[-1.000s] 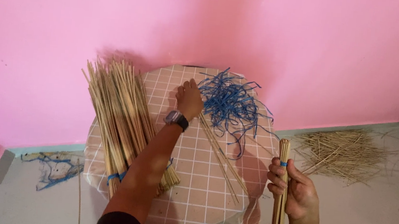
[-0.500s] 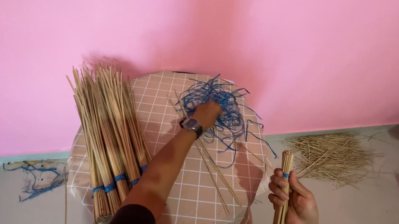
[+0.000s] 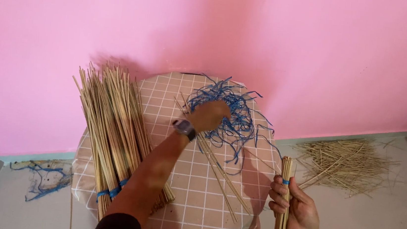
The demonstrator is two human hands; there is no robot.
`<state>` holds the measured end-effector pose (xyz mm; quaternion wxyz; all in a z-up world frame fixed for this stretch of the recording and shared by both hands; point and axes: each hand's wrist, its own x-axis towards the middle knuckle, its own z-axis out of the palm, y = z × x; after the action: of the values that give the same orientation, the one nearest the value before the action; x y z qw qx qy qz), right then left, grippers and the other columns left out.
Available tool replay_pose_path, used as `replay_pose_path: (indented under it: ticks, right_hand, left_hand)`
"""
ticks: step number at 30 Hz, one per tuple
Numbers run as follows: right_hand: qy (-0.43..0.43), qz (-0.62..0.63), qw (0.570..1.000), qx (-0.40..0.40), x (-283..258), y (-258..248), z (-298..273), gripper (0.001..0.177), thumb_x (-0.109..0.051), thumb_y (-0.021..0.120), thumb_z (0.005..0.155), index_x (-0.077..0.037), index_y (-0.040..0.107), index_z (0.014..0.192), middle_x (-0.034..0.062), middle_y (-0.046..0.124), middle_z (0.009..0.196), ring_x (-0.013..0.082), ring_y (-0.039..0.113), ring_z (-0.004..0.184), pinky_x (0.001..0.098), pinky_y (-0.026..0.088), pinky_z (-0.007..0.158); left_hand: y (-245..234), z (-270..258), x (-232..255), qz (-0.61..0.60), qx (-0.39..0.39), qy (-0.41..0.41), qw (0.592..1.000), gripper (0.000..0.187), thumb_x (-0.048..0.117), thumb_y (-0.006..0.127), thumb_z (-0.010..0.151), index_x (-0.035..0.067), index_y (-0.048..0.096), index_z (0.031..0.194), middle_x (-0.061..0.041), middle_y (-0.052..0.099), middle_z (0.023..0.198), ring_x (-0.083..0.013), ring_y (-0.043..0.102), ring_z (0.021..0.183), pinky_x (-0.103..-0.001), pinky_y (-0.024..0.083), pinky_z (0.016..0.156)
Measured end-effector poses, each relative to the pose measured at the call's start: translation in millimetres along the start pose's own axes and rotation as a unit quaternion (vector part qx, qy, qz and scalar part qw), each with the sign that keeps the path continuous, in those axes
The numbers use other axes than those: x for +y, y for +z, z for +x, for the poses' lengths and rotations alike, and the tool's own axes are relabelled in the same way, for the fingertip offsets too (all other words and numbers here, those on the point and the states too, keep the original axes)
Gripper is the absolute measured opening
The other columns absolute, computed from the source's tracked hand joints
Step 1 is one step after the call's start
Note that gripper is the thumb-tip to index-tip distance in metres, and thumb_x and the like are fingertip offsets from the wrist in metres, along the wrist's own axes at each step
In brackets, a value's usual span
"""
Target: Gathering thin wooden sticks into small bundles and securing them with blue plastic string.
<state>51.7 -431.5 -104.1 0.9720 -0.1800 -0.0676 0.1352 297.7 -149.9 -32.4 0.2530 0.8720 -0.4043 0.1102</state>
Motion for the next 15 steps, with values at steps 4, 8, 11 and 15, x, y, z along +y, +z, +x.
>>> replay_pose_path:
  ticks: [4, 8, 11, 15]
  right_hand:
    - [-0.005, -0.006, 1.000, 0.011, 3.5, 5.6, -1.9, 0.029, -0.029, 0.040, 0.111, -0.002, 0.051, 0.116, 0.0021, 0.052, 0.084, 0.0070, 0.044, 0.061, 0.0226, 0.041, 0.050]
    - [-0.017, -0.005, 1.000, 0.015, 2.2, 6.9, -5.9, 0.030, -0.028, 0.039, 0.111, -0.001, 0.050, 0.116, 0.0025, 0.052, 0.083, 0.0072, 0.045, 0.060, 0.0229, 0.041, 0.049]
    - [-0.015, -0.007, 1.000, 0.015, -1.2, 8.7, -6.8, 0.029, -0.028, 0.040, 0.111, -0.001, 0.050, 0.115, 0.0021, 0.051, 0.083, 0.0073, 0.044, 0.060, 0.0229, 0.040, 0.050]
    - [-0.018, 0.000, 1.000, 0.006, -1.3, 3.5, -8.1, 0.030, -0.029, 0.040, 0.112, -0.001, 0.049, 0.117, 0.0025, 0.050, 0.084, 0.0070, 0.044, 0.061, 0.0225, 0.040, 0.050]
  left_hand:
    - [64.6, 17.2, -15.9, 0.101, -0.002, 0.105, 0.989, 0.037, -0.012, 0.066, 0.076, 0.016, 0.080, 0.095, 0.002, 0.076, 0.103, -0.0222, 0.063, 0.098, -0.039, 0.051, 0.088]
    - [82.5, 22.9, -27.3, 0.160, 0.005, 0.012, 0.987, 0.021, -0.006, 0.067, 0.076, 0.012, 0.062, 0.085, -0.009, 0.064, 0.091, -0.0318, 0.058, 0.083, -0.051, 0.049, 0.078]
    - [65.9, 23.2, -18.2, 0.071, 0.078, -0.035, 0.994, 0.013, -0.005, 0.063, 0.076, 0.008, 0.060, 0.074, -0.012, 0.063, 0.083, -0.0346, 0.062, 0.068, -0.047, 0.052, 0.063]
    - [20.9, 35.3, -2.0, -0.074, 0.127, -0.163, 0.976, 0.014, 0.007, 0.056, 0.094, 0.014, 0.065, 0.103, -0.010, 0.074, 0.085, -0.0329, 0.070, 0.073, -0.048, 0.053, 0.065]
